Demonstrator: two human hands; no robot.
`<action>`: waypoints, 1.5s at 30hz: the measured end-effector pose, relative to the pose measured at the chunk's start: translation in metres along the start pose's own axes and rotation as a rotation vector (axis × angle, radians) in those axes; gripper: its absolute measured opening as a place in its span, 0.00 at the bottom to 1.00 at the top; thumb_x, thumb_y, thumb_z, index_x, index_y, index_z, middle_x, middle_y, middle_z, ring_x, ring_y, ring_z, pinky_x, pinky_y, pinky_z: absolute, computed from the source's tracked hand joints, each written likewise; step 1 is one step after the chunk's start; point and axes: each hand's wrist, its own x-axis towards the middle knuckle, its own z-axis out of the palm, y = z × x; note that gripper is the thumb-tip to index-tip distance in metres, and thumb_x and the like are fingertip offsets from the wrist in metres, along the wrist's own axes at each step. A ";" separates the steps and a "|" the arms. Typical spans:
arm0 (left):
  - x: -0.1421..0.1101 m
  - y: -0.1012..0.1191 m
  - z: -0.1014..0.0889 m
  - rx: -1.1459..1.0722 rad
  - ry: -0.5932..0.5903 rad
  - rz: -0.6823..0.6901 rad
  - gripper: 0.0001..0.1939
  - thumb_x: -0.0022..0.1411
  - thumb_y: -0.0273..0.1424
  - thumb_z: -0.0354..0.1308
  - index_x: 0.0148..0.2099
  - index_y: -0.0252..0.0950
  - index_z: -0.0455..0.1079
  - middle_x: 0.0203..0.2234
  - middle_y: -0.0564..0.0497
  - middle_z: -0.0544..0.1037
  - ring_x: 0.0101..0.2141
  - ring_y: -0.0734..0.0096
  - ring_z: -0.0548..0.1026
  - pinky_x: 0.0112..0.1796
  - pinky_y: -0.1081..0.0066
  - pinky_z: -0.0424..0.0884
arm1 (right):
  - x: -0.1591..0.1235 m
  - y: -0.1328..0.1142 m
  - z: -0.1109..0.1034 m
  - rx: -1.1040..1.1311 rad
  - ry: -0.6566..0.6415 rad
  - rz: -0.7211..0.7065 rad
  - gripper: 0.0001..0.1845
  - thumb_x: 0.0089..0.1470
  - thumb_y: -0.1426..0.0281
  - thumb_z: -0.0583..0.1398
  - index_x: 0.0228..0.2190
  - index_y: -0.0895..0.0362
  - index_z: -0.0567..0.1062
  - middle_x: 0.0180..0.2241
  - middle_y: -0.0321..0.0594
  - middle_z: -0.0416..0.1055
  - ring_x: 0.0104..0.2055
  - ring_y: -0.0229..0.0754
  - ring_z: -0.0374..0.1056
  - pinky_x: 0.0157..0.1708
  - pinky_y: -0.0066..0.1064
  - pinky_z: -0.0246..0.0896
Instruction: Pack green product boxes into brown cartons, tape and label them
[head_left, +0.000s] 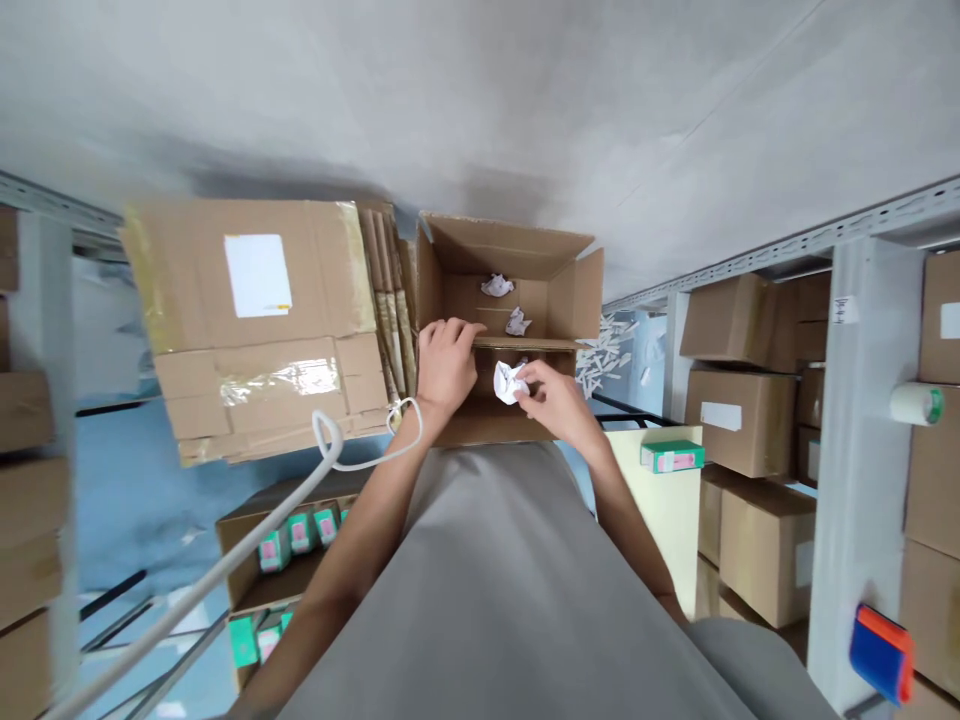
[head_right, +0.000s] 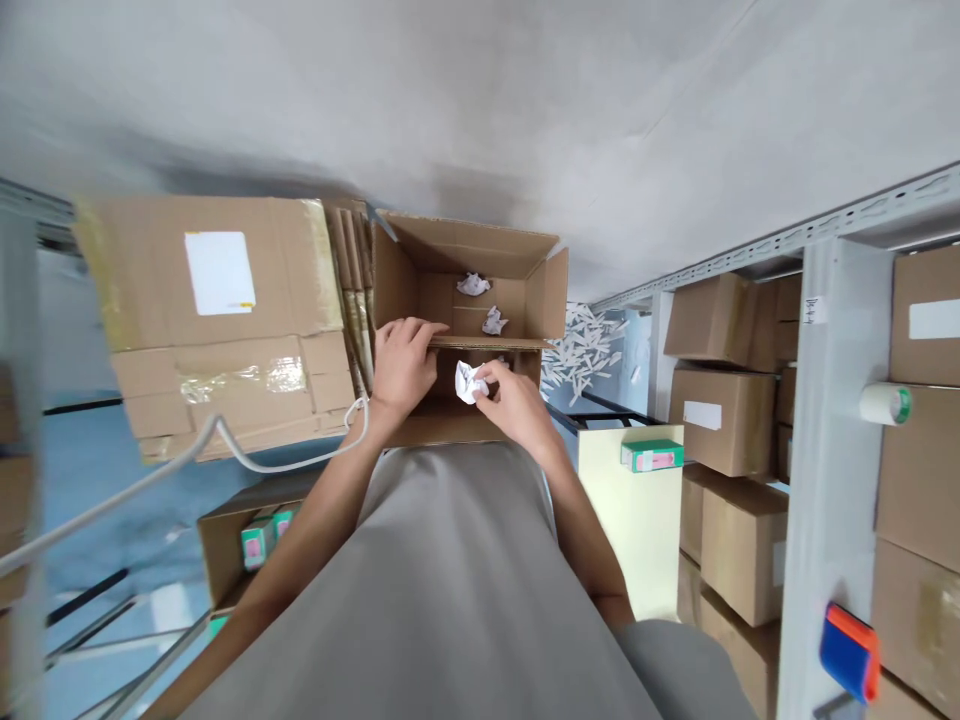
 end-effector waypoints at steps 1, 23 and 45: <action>-0.005 -0.001 -0.003 -0.021 0.034 0.012 0.24 0.67 0.21 0.53 0.62 0.40 0.76 0.53 0.39 0.79 0.57 0.45 0.75 0.63 0.43 0.65 | 0.003 0.002 0.012 -0.017 0.003 0.027 0.10 0.66 0.69 0.63 0.48 0.48 0.76 0.51 0.36 0.84 0.34 0.41 0.81 0.43 0.33 0.74; -0.115 -0.062 0.010 -0.193 0.282 -0.424 0.19 0.67 0.43 0.64 0.54 0.40 0.69 0.40 0.45 0.81 0.42 0.54 0.83 0.48 0.56 0.80 | -0.026 0.077 0.059 -0.300 0.595 0.466 0.11 0.68 0.63 0.61 0.42 0.55 0.81 0.44 0.49 0.83 0.43 0.50 0.79 0.41 0.34 0.66; -0.175 0.092 0.064 -0.061 -0.051 -0.209 0.20 0.64 0.44 0.60 0.52 0.39 0.76 0.30 0.52 0.80 0.33 0.60 0.80 0.37 0.64 0.71 | -0.256 0.218 0.098 0.149 0.871 0.533 0.13 0.65 0.58 0.59 0.33 0.52 0.76 0.33 0.42 0.82 0.30 0.46 0.75 0.37 0.34 0.62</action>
